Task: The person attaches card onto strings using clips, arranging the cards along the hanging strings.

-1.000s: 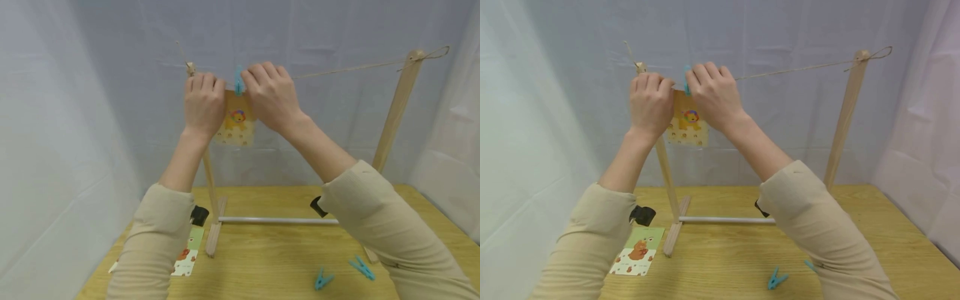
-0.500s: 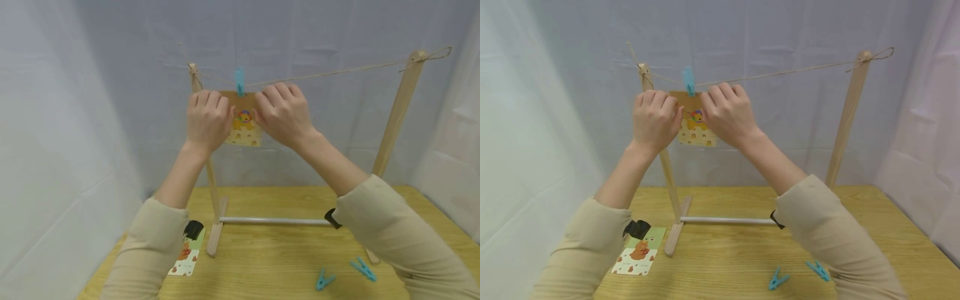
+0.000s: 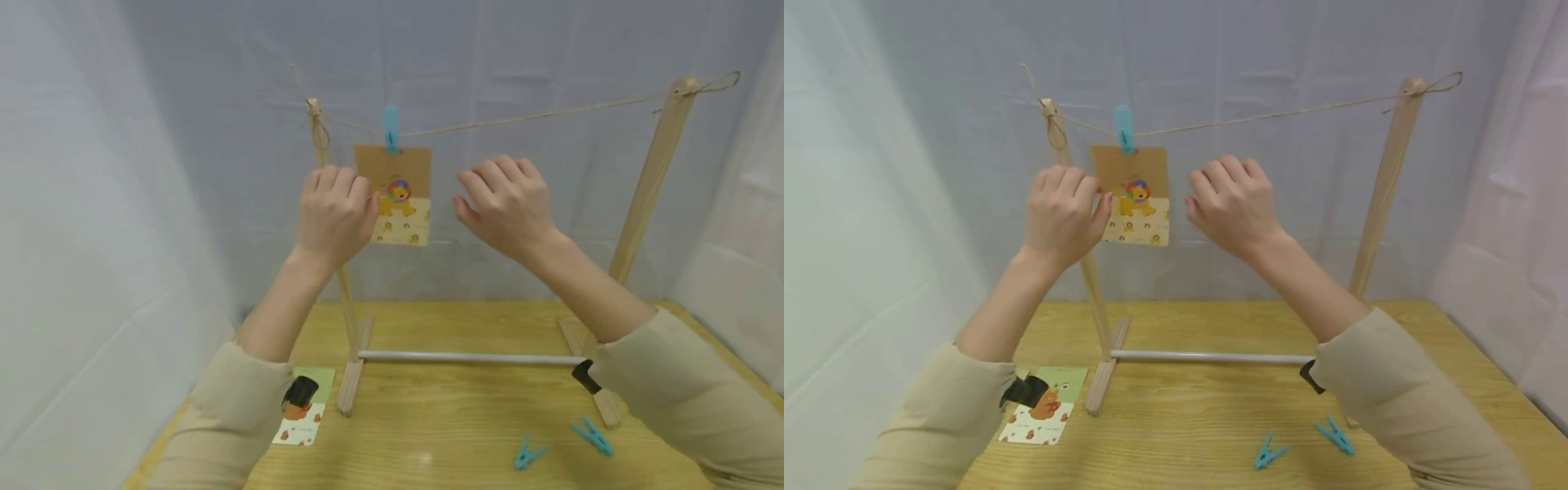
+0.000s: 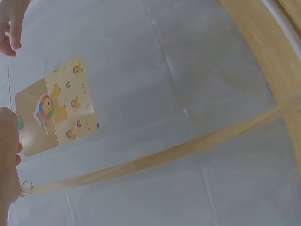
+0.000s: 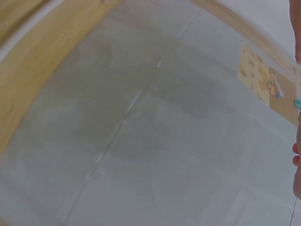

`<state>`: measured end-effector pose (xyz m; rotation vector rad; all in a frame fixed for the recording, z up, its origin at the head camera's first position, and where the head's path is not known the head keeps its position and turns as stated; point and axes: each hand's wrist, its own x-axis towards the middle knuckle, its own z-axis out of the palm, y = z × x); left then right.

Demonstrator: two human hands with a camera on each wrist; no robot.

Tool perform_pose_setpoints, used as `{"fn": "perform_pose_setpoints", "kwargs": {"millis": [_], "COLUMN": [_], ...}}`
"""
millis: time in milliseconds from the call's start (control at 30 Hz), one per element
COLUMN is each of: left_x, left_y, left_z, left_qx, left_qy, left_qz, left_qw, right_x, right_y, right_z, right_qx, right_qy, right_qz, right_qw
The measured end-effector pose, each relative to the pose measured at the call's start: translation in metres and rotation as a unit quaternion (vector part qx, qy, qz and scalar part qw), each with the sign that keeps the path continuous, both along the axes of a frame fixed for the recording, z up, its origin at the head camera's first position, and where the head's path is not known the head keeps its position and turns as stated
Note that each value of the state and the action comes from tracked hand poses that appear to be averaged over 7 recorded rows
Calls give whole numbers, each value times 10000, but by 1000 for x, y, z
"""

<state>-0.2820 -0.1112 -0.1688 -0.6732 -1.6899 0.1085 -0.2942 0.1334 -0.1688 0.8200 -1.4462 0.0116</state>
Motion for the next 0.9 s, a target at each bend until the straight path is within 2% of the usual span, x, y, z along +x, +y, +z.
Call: {"fn": "perform_pose_setpoints", "kwargs": {"millis": [433, 600, 900], "left_x": [12, 19, 33], "left_y": [-11, -16, -22], "left_z": [-25, -36, -51], "left_qx": [-161, -193, -356], "left_qy": [-135, -342, -582], "left_qz": [-66, -18, -149], "left_qw": [9998, 9992, 9976], "right_x": [9, 16, 30], "right_y": [40, 52, 66], "right_z": [-36, -49, -71], "right_qx": [373, 563, 800], "right_qy": [-241, -451, -798], "right_qz": [-127, -175, 71], "right_qw": [9989, 9972, 9936]}}
